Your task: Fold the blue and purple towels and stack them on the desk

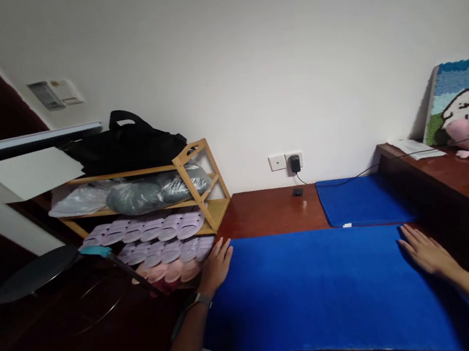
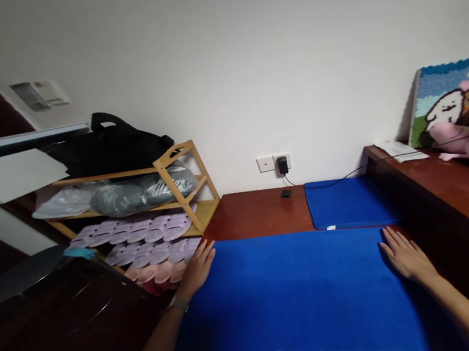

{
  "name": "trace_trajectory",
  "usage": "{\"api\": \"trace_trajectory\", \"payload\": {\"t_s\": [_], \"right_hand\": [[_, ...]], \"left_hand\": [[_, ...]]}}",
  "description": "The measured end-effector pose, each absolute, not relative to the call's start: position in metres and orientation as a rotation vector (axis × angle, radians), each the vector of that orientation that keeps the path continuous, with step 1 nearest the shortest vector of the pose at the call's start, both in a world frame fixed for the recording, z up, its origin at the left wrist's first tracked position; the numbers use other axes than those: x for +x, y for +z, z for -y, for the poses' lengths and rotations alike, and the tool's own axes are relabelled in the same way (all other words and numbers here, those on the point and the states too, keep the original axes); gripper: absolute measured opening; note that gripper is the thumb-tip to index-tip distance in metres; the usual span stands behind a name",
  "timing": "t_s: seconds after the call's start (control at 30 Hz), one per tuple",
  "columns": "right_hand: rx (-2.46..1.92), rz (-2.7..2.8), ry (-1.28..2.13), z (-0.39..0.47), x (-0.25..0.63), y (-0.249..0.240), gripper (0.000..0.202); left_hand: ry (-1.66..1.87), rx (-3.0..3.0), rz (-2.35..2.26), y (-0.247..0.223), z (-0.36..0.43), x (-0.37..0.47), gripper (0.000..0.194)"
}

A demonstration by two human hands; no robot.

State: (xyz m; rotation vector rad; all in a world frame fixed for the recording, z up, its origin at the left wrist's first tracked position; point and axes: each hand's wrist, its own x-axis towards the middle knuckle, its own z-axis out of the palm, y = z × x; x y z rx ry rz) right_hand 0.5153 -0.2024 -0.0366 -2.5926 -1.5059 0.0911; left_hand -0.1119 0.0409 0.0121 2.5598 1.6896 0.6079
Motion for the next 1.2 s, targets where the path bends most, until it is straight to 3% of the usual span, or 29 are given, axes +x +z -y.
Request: {"api": "trace_trajectory", "payload": {"t_s": [0.13, 0.33, 0.47, 0.6, 0.8, 0.97, 1.07, 1.2], "right_hand": [[-2.373, 1.594, -0.088, 0.185, 0.41, -0.008, 0.079], [-1.943, 1.951, 0.331, 0.168, 0.173, 0.022, 0.078], [-1.914, 2.0, 0.479, 0.169, 0.122, 0.023, 0.079], [-2.08, 1.913, 0.435, 0.195, 0.178, 0.015, 0.082], [-2.461, 1.604, 0.193, 0.278, 0.362, -0.02, 0.088], [-2.511, 1.58, -0.045, 0.341, 0.482, -0.053, 0.071], [-2.521, 1.592, -0.142, 0.351, 0.502, -0.059, 0.066], [-2.481, 1.553, -0.148, 0.318, 0.468, -0.041, 0.076]], "left_hand": [[0.544, 2.682, -1.521, 0.016, 0.006, -0.099, 0.053], [0.335, 2.787, -1.395, 0.005, 0.067, -0.087, 0.054], [0.279, 2.751, -1.459, 0.004, 0.072, -0.092, 0.057], [0.286, 2.747, -1.443, 0.007, 0.07, -0.091, 0.058], [0.283, 2.713, -1.46, 0.01, 0.069, -0.089, 0.058], [0.302, 2.708, -1.454, 0.01, 0.068, -0.09, 0.058], [0.281, 2.697, -1.459, 0.011, 0.068, -0.09, 0.059], [0.265, 2.706, -1.464, 0.011, 0.069, -0.089, 0.059]]}}
